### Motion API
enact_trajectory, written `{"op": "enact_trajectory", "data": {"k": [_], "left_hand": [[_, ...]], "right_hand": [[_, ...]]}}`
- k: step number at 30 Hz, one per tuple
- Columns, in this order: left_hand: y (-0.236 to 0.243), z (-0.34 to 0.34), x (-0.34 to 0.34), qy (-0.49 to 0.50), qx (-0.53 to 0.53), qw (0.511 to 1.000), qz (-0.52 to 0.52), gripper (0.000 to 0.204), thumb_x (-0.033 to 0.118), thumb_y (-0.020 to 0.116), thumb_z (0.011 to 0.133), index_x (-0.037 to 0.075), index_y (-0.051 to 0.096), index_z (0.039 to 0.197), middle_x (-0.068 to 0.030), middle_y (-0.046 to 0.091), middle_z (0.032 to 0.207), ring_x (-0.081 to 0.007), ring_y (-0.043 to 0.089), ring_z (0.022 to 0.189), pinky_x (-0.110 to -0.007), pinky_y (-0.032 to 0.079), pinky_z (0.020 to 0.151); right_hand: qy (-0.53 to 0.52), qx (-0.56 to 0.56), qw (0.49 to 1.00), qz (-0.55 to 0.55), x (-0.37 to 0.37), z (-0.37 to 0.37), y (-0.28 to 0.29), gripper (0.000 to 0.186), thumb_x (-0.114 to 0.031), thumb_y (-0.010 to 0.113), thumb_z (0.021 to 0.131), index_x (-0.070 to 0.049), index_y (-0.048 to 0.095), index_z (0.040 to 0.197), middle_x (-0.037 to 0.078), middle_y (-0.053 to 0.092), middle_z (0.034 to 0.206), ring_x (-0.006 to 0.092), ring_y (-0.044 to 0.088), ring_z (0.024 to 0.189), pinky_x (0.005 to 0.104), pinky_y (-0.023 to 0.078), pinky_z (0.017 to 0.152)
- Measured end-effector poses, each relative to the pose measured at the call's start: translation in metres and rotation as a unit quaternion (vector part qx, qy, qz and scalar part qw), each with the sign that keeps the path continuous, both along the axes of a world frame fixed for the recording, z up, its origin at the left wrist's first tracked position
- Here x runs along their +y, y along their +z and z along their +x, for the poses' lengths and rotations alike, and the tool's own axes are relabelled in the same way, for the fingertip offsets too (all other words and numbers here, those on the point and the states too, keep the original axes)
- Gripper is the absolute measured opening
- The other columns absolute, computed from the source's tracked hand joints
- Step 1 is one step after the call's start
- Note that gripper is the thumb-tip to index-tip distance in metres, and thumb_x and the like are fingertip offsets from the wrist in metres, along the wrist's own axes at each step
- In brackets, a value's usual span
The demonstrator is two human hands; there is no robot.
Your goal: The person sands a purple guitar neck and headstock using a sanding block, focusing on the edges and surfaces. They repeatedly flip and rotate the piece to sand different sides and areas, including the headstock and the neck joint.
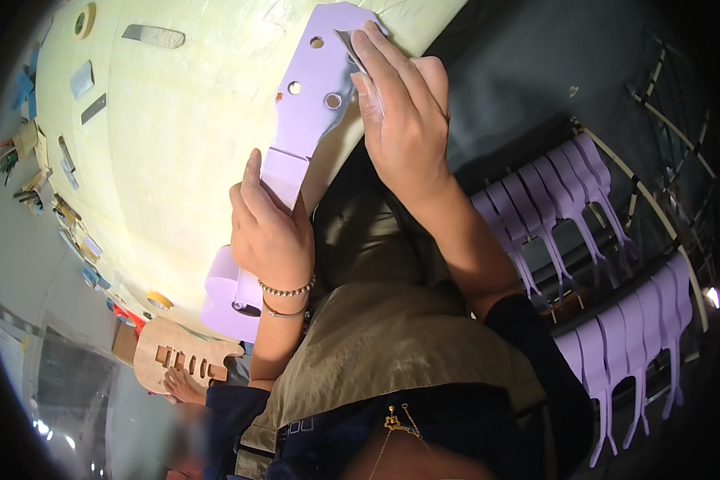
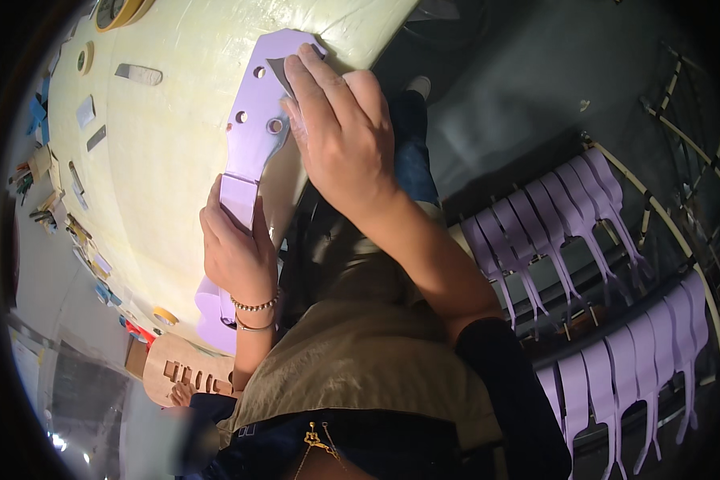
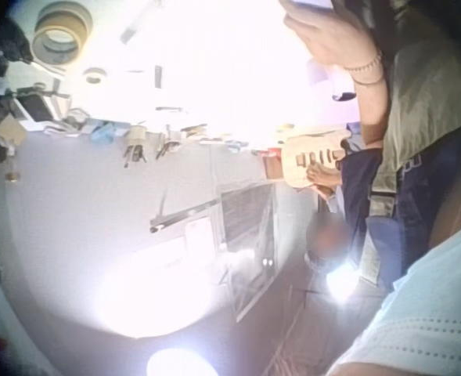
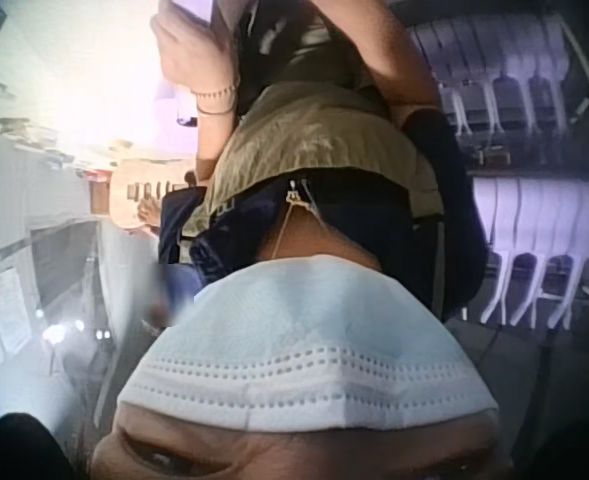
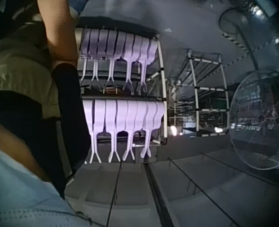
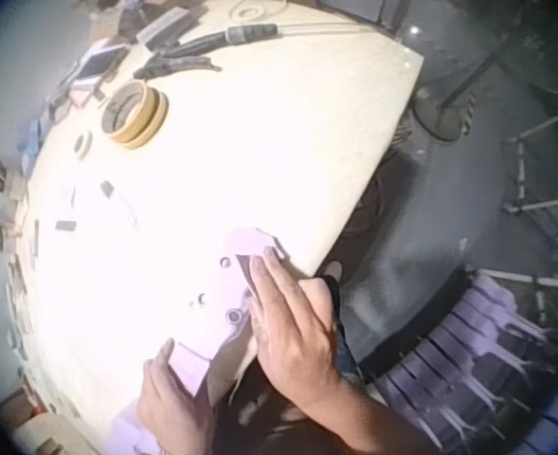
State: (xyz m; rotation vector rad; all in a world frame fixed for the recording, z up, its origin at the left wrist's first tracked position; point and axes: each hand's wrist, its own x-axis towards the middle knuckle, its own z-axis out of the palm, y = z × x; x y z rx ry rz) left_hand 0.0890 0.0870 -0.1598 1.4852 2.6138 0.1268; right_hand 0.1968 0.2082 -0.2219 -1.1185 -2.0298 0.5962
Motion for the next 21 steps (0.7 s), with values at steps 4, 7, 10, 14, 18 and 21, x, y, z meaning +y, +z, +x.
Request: {"op": "enact_trajectory", "data": {"k": [4, 7, 10, 14, 18, 21], "left_hand": [[0.004, 0.002, 0.004, 0.021, -0.014, 0.999, -0.020, 0.043, 0.021, 0.068, 0.087, 0.003, 0.055, 0.123, -0.0116, 0.062, 0.100, -0.0308, 0.063, 0.080, -0.036, 0.049, 0.065], [0.004, 0.003, -0.001, 0.025, -0.021, 0.999, -0.018, 0.043, 0.020, 0.069, 0.087, 0.003, 0.055, 0.123, -0.0118, 0.062, 0.100, -0.0309, 0.062, 0.080, -0.036, 0.049, 0.065], [0.003, 0.002, 0.003, 0.029, -0.024, 0.999, -0.021, 0.042, 0.020, 0.069, 0.087, 0.003, 0.055, 0.123, -0.0122, 0.062, 0.100, -0.0316, 0.063, 0.080, -0.037, 0.049, 0.065], [0.004, 0.001, 0.002, 0.025, -0.026, 0.999, -0.022, 0.044, 0.020, 0.069, 0.086, 0.004, 0.054, 0.124, -0.0127, 0.062, 0.101, -0.0324, 0.063, 0.084, -0.037, 0.050, 0.067], [0.005, 0.003, 0.002, 0.030, -0.033, 0.999, -0.024, 0.044, 0.020, 0.070, 0.086, 0.004, 0.054, 0.124, -0.0133, 0.063, 0.102, -0.0331, 0.064, 0.087, -0.037, 0.051, 0.068], [0.005, 0.002, 0.002, 0.025, -0.031, 0.999, -0.023, 0.045, 0.020, 0.070, 0.086, 0.004, 0.054, 0.124, -0.0134, 0.063, 0.103, -0.0334, 0.064, 0.086, -0.038, 0.051, 0.069]], "right_hand": [[0.000, -0.001, 1.000, -0.015, -0.019, 0.000, 0.009, 0.048, -0.005, 0.076, 0.072, 0.004, 0.062, 0.117, 0.014, 0.060, 0.125, 0.0259, 0.051, 0.077, 0.0331, 0.046, 0.071], [0.019, -0.004, 1.000, 0.023, 0.001, 0.004, -0.001, 0.048, -0.005, 0.077, 0.071, 0.004, 0.062, 0.116, 0.015, 0.061, 0.124, 0.0256, 0.051, 0.077, 0.0330, 0.046, 0.070], [-0.010, -0.005, 1.000, -0.018, -0.010, -0.001, 0.008, 0.046, -0.007, 0.076, 0.073, 0.003, 0.063, 0.116, 0.014, 0.062, 0.122, 0.0257, 0.051, 0.076, 0.0329, 0.046, 0.071], [0.023, 0.008, 1.000, 0.011, -0.007, 0.005, 0.000, 0.047, -0.006, 0.076, 0.072, 0.003, 0.063, 0.116, 0.014, 0.061, 0.124, 0.0267, 0.052, 0.079, 0.0333, 0.046, 0.073], [-0.008, -0.007, 1.000, -0.012, -0.007, 0.000, 0.004, 0.049, -0.004, 0.077, 0.070, 0.002, 0.063, 0.117, 0.013, 0.062, 0.123, 0.0259, 0.052, 0.078, 0.0339, 0.046, 0.073], [0.015, 0.001, 1.000, 0.002, -0.013, 0.005, 0.005, 0.047, -0.005, 0.077, 0.069, 0.002, 0.065, 0.114, 0.012, 0.063, 0.120, 0.0247, 0.052, 0.076, 0.0330, 0.046, 0.072]]}}
